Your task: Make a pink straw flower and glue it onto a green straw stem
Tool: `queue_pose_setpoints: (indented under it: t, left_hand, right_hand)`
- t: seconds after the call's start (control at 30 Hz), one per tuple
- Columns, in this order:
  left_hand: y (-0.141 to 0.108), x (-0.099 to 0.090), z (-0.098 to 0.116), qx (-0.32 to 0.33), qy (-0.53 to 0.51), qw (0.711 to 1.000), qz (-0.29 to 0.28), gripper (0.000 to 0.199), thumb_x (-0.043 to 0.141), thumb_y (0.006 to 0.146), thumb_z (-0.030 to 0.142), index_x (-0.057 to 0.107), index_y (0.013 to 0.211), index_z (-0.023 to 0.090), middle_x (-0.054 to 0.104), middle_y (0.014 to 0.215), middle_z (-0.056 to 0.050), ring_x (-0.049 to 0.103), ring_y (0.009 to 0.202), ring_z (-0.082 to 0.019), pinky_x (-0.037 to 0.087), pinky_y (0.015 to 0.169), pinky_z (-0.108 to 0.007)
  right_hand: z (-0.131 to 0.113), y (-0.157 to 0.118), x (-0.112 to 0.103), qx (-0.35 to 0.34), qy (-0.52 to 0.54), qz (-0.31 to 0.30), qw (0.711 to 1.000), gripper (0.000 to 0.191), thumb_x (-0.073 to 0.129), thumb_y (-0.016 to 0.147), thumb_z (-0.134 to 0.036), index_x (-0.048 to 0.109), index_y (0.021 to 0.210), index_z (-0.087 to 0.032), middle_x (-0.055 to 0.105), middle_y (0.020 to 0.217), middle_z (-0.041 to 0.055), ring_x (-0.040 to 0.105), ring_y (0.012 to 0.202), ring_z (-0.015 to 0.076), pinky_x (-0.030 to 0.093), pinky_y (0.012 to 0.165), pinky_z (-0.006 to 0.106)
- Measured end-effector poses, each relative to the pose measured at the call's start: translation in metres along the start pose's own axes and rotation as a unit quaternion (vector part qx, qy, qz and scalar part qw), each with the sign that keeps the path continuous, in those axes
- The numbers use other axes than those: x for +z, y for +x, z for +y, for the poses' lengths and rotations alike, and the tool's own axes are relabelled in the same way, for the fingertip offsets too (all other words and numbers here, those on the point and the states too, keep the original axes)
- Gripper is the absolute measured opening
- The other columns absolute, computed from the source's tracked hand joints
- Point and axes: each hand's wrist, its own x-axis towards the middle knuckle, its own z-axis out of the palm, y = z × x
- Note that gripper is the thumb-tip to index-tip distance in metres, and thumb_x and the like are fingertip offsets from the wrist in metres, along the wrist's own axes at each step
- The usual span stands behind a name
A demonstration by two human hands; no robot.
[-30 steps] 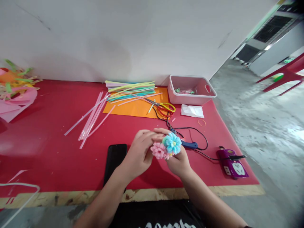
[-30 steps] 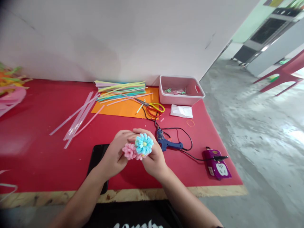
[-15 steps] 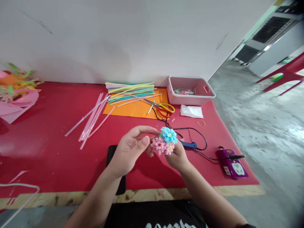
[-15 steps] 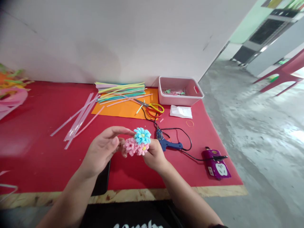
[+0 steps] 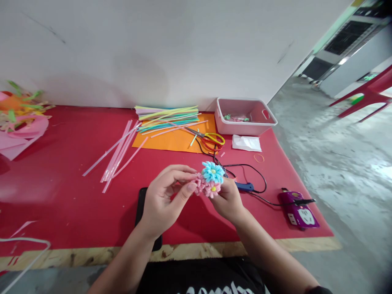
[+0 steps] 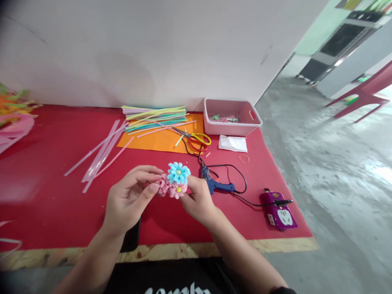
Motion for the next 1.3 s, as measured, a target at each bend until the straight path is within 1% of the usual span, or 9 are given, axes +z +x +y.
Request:
queue_pose_setpoints:
  t: [0.23, 0.5, 0.7, 0.83, 0.9, 0.93, 1.03, 1.13, 1.3]
  left_hand:
    - [-0.002, -0.001, -0.008, -0.027, -0.019, 0.999, 0.003, 0.013, 0.068, 0.086, 0.018, 0.074, 0.097, 0.020, 0.066, 0.108, -0.009, 0.068, 0.092, -0.019, 0.061, 0.072, -0.026]
    - [-0.006, 0.002, -0.009, -0.017, -0.030, 0.999, 0.007, 0.013, 0.069, 0.086, 0.016, 0.074, 0.097, 0.021, 0.066, 0.108, -0.008, 0.068, 0.095, -0.017, 0.059, 0.073, -0.022]
    - [-0.010, 0.003, -0.007, -0.012, -0.029, 0.999, 0.010, 0.016, 0.069, 0.085, 0.014, 0.074, 0.098, 0.023, 0.067, 0.109, -0.007, 0.068, 0.097, -0.017, 0.058, 0.076, -0.022]
    - [-0.015, 0.002, -0.002, 0.021, -0.006, 0.998, 0.061, 0.017, 0.064, 0.089, 0.014, 0.074, 0.099, 0.025, 0.071, 0.104, -0.006, 0.068, 0.096, -0.017, 0.056, 0.079, -0.025]
    - [-0.016, 0.001, 0.001, 0.042, 0.021, 0.995, 0.089, 0.018, 0.061, 0.092, 0.015, 0.075, 0.095, 0.026, 0.072, 0.100, -0.004, 0.067, 0.095, -0.017, 0.056, 0.079, -0.026]
    - [-0.016, 0.001, 0.002, 0.051, 0.043, 0.994, 0.091, 0.019, 0.061, 0.091, 0.014, 0.075, 0.094, 0.026, 0.072, 0.098, -0.003, 0.067, 0.093, -0.017, 0.056, 0.079, -0.027]
    - [-0.016, 0.002, 0.005, 0.103, 0.111, 0.986, 0.064, 0.019, 0.067, 0.086, 0.009, 0.076, 0.093, 0.025, 0.074, 0.094, -0.002, 0.068, 0.090, -0.017, 0.056, 0.079, -0.028]
    - [-0.015, 0.003, 0.004, 0.154, 0.137, 0.978, 0.042, 0.025, 0.072, 0.080, 0.003, 0.075, 0.095, 0.023, 0.075, 0.096, -0.002, 0.069, 0.090, -0.015, 0.057, 0.080, -0.026]
    - [-0.016, 0.003, 0.001, 0.153, 0.139, 0.978, 0.035, 0.032, 0.072, 0.078, 0.000, 0.074, 0.101, 0.022, 0.073, 0.101, -0.001, 0.069, 0.093, -0.014, 0.058, 0.083, -0.025]
  right_hand:
    - [0.004, 0.001, 0.002, 0.010, -0.011, -0.006, 1.000, 0.017, 0.058, 0.086, -0.022, 0.064, 0.070, -0.018, 0.066, 0.066, 0.0004, 0.059, 0.060, 0.0143, 0.046, 0.060, 0.025]
    - [-0.001, -0.002, 0.002, 0.016, -0.013, -0.002, 1.000, 0.016, 0.059, 0.083, -0.021, 0.062, 0.068, -0.018, 0.064, 0.063, -0.0004, 0.056, 0.057, 0.0136, 0.044, 0.058, 0.024]
    - [-0.002, -0.005, 0.002, 0.007, 0.003, -0.005, 1.000, 0.018, 0.058, 0.083, -0.021, 0.060, 0.066, -0.019, 0.062, 0.062, -0.0008, 0.054, 0.057, 0.0133, 0.043, 0.057, 0.024]
    - [-0.001, -0.006, 0.003, -0.011, 0.021, -0.002, 1.000, 0.021, 0.056, 0.086, -0.022, 0.060, 0.065, -0.019, 0.063, 0.062, -0.0008, 0.055, 0.057, 0.0131, 0.045, 0.059, 0.025]
    - [-0.001, -0.007, 0.003, -0.021, 0.030, -0.002, 0.999, 0.018, 0.057, 0.085, -0.020, 0.061, 0.068, -0.020, 0.066, 0.067, -0.0006, 0.058, 0.060, 0.0134, 0.046, 0.061, 0.025]
    - [-0.001, -0.007, 0.003, -0.024, 0.033, -0.004, 0.999, 0.016, 0.058, 0.085, -0.019, 0.062, 0.069, -0.020, 0.067, 0.069, -0.0003, 0.059, 0.062, 0.0139, 0.047, 0.063, 0.025]
    - [-0.002, -0.007, 0.002, -0.030, 0.034, -0.006, 0.999, 0.016, 0.060, 0.085, -0.018, 0.062, 0.070, -0.021, 0.066, 0.069, 0.0008, 0.060, 0.066, 0.0155, 0.049, 0.067, 0.027]
    - [-0.004, -0.007, 0.000, -0.030, 0.028, -0.003, 0.999, 0.019, 0.060, 0.086, -0.020, 0.061, 0.067, -0.021, 0.063, 0.067, 0.0018, 0.058, 0.065, 0.0163, 0.048, 0.065, 0.028]
    - [-0.008, -0.006, -0.004, -0.034, 0.025, -0.003, 0.999, 0.022, 0.060, 0.084, -0.016, 0.058, 0.063, -0.021, 0.059, 0.068, 0.0013, 0.057, 0.067, 0.0162, 0.050, 0.072, 0.030]
